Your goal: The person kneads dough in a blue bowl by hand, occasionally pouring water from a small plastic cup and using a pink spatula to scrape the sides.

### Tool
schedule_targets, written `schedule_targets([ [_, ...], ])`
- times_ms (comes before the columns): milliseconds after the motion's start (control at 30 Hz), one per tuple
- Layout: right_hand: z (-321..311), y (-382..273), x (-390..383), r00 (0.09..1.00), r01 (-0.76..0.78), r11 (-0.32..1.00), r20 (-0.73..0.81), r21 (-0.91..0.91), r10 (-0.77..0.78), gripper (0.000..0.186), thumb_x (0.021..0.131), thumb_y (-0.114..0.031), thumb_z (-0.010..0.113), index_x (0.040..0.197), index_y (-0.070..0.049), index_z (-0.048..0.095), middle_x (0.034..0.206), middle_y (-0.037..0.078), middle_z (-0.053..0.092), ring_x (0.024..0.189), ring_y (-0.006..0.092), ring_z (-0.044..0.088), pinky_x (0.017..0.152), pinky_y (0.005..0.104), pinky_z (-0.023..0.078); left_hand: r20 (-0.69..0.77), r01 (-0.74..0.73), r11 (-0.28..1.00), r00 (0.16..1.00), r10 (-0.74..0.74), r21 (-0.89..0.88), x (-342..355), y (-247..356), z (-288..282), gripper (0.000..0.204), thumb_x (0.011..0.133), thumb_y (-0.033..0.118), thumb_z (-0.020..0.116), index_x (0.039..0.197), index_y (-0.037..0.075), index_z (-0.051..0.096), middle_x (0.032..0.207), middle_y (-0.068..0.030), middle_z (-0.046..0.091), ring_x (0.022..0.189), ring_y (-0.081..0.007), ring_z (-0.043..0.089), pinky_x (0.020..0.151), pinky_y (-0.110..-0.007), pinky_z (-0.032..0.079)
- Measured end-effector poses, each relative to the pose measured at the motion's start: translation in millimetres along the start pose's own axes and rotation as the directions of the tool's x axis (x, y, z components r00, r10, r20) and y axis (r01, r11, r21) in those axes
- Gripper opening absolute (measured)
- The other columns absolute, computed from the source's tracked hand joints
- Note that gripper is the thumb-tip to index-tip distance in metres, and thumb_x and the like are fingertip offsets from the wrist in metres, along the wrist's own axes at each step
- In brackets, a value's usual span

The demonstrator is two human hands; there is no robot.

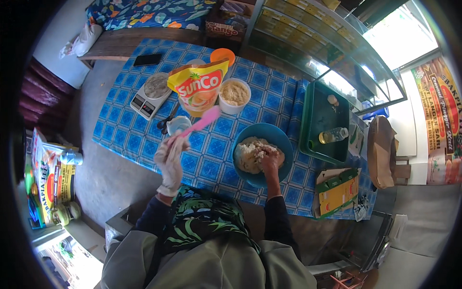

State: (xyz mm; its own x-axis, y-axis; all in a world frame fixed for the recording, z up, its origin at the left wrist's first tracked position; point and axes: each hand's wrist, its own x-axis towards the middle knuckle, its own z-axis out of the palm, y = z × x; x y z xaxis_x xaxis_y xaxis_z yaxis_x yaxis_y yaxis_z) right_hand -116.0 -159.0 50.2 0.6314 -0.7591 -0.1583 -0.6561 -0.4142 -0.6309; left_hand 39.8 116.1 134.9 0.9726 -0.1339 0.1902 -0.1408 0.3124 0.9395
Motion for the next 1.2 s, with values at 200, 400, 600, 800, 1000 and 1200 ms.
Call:
schedule_targets([
  [200, 6, -1, -4, 0.996, -0.092, 0.972, 0.033, 0.216, 0.087, 0.038, 0.079, -0.031, 0.075, 0.103, -0.002, 0.071, 0.097, 0.019, 0.069, 0.092, 0.0314, 0.065, 0.082, 0.0414, 0.050, 0.221, 0.523, 0.536, 0.821, -0.527, -0.663, 36, -63, 96, 0.014, 0.097, 0.007, 0.056, 0.108, 0.000, 0.061, 0.096, -0.0108, 0.067, 0.085, -0.0192, 0.067, 0.078, -0.029, 0.056],
  [400, 22, 27, 3, 0.999, -0.021, 0.997, -0.048, 0.077, 0.025, 0.028, 0.077, -0.019, 0.068, 0.099, 0.000, 0.070, 0.096, 0.022, 0.068, 0.097, 0.0372, 0.064, 0.084, 0.0436, 0.049, 0.249, 0.495, 0.218, 0.712, -0.657, -0.841, 64, -121, 128, 0.009, 0.099, 0.011, 0.053, 0.105, 0.004, 0.056, 0.096, -0.0082, 0.065, 0.089, -0.0178, 0.065, 0.082, -0.033, 0.055],
  [600, 26, 27, -2, 0.992, -0.115, 0.991, -0.043, 0.066, 0.118, 0.030, 0.074, -0.010, 0.062, 0.101, -0.004, 0.071, 0.097, 0.022, 0.069, 0.098, 0.0388, 0.064, 0.085, 0.0449, 0.049, 0.206, 0.517, 0.271, 0.688, -0.696, -0.812, 71, -134, 134, 0.016, 0.099, 0.022, 0.056, 0.101, 0.006, 0.056, 0.086, -0.0051, 0.064, 0.078, -0.0157, 0.064, 0.071, -0.028, 0.053],
  [800, 10, 5, -6, 0.999, 0.041, 0.990, 0.001, 0.133, -0.041, 0.029, 0.076, -0.009, 0.062, 0.103, -0.008, 0.073, 0.100, 0.020, 0.069, 0.097, 0.0355, 0.065, 0.088, 0.0427, 0.049, 0.292, 0.606, 0.752, 0.792, -0.537, -0.259, 11, -105, 81, 0.027, 0.094, 0.027, 0.066, 0.100, 0.002, 0.057, 0.075, -0.0023, 0.059, 0.068, -0.0122, 0.058, 0.064, -0.027, 0.050],
  [1000, -4, -10, -22, 1.000, 0.014, 0.994, 0.024, 0.104, -0.017, 0.024, 0.081, -0.008, 0.067, 0.103, 0.000, 0.072, 0.098, 0.016, 0.071, 0.091, 0.0247, 0.067, 0.082, 0.0373, 0.051, -0.030, 0.078, 0.772, 0.997, -0.077, 0.630, -45, -97, -48, 0.076, 0.080, 0.027, 0.081, 0.133, -0.001, 0.036, 0.115, -0.0136, 0.049, 0.103, -0.0241, 0.050, 0.090, -0.039, 0.044],
  [1200, -5, -17, -19, 0.991, -0.067, 0.992, 0.123, 0.111, 0.054, 0.026, 0.083, -0.006, 0.066, 0.107, 0.002, 0.071, 0.101, 0.015, 0.071, 0.089, 0.0251, 0.067, 0.077, 0.0407, 0.052, 0.064, -0.173, 0.667, 0.981, 0.184, 0.724, 9, -130, -51, 0.122, 0.070, 0.034, 0.087, 0.152, 0.005, 0.002, 0.153, -0.0262, 0.012, 0.144, -0.0401, 0.018, 0.116, -0.048, 0.022],
])
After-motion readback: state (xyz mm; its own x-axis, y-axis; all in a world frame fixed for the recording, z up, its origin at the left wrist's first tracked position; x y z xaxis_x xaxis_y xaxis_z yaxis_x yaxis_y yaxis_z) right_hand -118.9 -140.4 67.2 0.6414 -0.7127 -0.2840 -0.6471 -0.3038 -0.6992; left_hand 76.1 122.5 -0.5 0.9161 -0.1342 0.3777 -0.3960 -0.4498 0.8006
